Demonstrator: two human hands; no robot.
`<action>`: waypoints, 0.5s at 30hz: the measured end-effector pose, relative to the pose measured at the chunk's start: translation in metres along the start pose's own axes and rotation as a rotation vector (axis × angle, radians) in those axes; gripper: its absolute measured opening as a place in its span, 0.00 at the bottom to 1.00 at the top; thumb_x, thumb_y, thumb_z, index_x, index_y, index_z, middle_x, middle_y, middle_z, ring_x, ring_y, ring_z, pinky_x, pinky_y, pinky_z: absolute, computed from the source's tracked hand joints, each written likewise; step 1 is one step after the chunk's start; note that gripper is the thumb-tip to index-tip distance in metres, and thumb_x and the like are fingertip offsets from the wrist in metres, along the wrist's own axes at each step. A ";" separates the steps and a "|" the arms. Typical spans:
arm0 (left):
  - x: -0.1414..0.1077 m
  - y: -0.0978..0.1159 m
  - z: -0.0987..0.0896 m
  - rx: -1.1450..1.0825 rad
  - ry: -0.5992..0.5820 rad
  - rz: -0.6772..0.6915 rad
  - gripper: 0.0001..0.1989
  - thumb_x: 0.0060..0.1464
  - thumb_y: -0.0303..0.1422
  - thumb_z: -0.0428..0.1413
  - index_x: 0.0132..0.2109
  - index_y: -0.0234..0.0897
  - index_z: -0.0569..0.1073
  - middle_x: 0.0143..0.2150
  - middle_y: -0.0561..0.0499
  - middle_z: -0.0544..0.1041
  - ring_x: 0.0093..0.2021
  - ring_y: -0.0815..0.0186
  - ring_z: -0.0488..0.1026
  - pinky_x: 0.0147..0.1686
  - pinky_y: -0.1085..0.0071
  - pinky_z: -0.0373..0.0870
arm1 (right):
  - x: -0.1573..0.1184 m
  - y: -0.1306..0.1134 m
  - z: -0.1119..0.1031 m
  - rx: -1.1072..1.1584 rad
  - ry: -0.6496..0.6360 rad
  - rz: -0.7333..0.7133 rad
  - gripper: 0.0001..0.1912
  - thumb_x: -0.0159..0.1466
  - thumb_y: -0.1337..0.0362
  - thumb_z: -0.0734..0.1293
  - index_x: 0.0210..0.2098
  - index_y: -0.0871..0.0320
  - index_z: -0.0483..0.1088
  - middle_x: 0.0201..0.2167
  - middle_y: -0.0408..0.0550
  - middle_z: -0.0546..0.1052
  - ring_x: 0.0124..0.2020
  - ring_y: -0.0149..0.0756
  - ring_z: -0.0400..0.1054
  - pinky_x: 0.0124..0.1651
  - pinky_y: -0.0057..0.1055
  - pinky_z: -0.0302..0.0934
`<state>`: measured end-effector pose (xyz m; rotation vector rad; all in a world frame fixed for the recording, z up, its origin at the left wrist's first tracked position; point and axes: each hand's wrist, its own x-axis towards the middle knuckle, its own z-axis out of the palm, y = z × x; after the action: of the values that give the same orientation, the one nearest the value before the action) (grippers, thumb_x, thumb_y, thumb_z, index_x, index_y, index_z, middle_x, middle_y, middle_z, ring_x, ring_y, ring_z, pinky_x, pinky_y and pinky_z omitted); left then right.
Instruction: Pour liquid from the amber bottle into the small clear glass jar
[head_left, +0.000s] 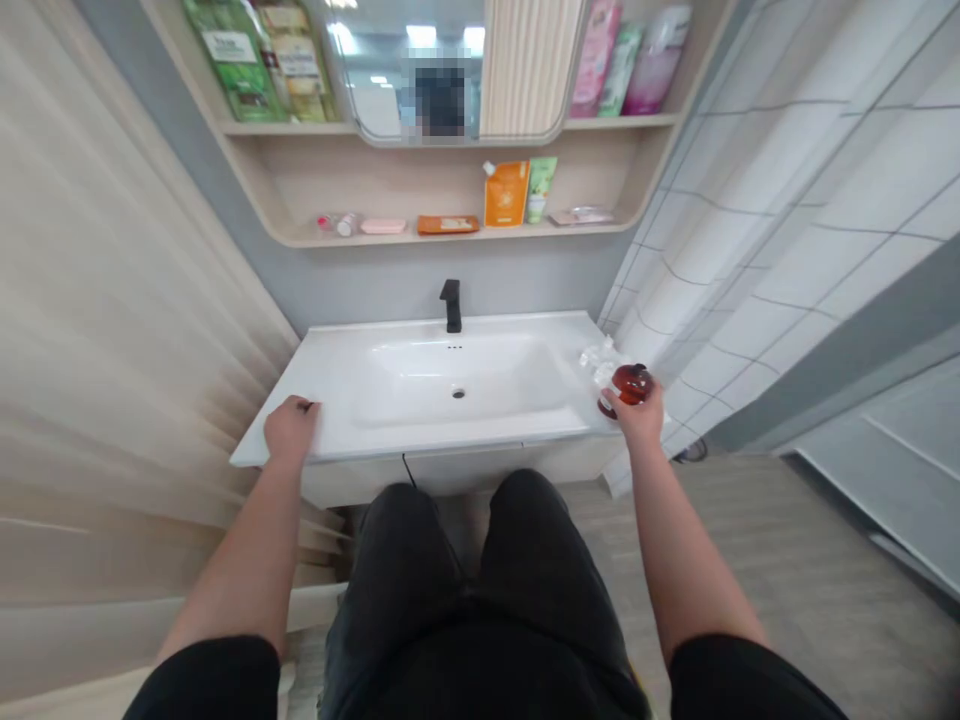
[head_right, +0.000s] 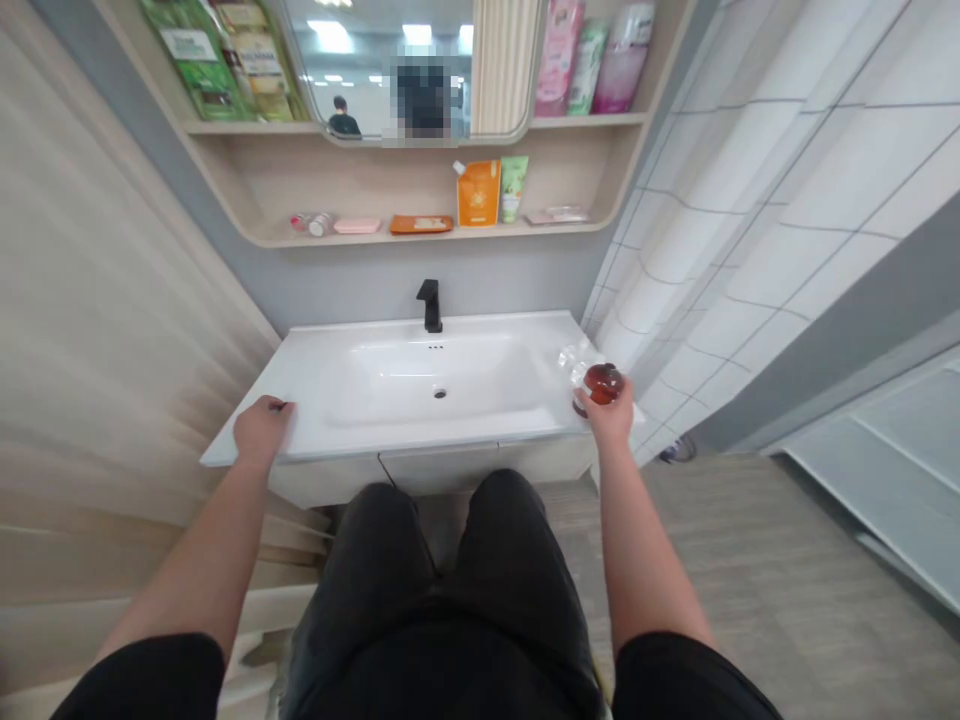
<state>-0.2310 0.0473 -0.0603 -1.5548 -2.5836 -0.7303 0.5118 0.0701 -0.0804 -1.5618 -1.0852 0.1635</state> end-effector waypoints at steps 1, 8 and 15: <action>-0.002 0.002 0.000 0.013 0.000 -0.003 0.17 0.64 0.43 0.56 0.51 0.38 0.79 0.49 0.37 0.85 0.53 0.43 0.81 0.54 0.52 0.76 | 0.000 -0.001 0.000 -0.001 0.000 0.011 0.53 0.49 0.42 0.82 0.66 0.56 0.65 0.59 0.62 0.80 0.53 0.53 0.79 0.61 0.52 0.74; -0.004 0.006 0.002 -0.026 0.031 0.018 0.25 0.62 0.41 0.58 0.62 0.35 0.74 0.60 0.34 0.79 0.59 0.43 0.78 0.61 0.51 0.75 | -0.004 -0.007 -0.014 0.013 -0.050 0.068 0.64 0.48 0.40 0.81 0.75 0.56 0.56 0.68 0.65 0.72 0.59 0.54 0.76 0.61 0.51 0.73; -0.007 0.005 0.000 -0.058 0.063 0.016 0.21 0.65 0.40 0.58 0.60 0.34 0.74 0.57 0.39 0.77 0.57 0.50 0.77 0.62 0.54 0.74 | 0.076 -0.083 -0.050 -0.413 -0.062 -0.141 0.36 0.67 0.40 0.69 0.65 0.57 0.73 0.59 0.61 0.80 0.60 0.54 0.75 0.64 0.50 0.68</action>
<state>-0.2229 0.0439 -0.0603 -1.5402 -2.5240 -0.8461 0.5413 0.0798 0.0388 -1.8450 -1.3339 -0.1175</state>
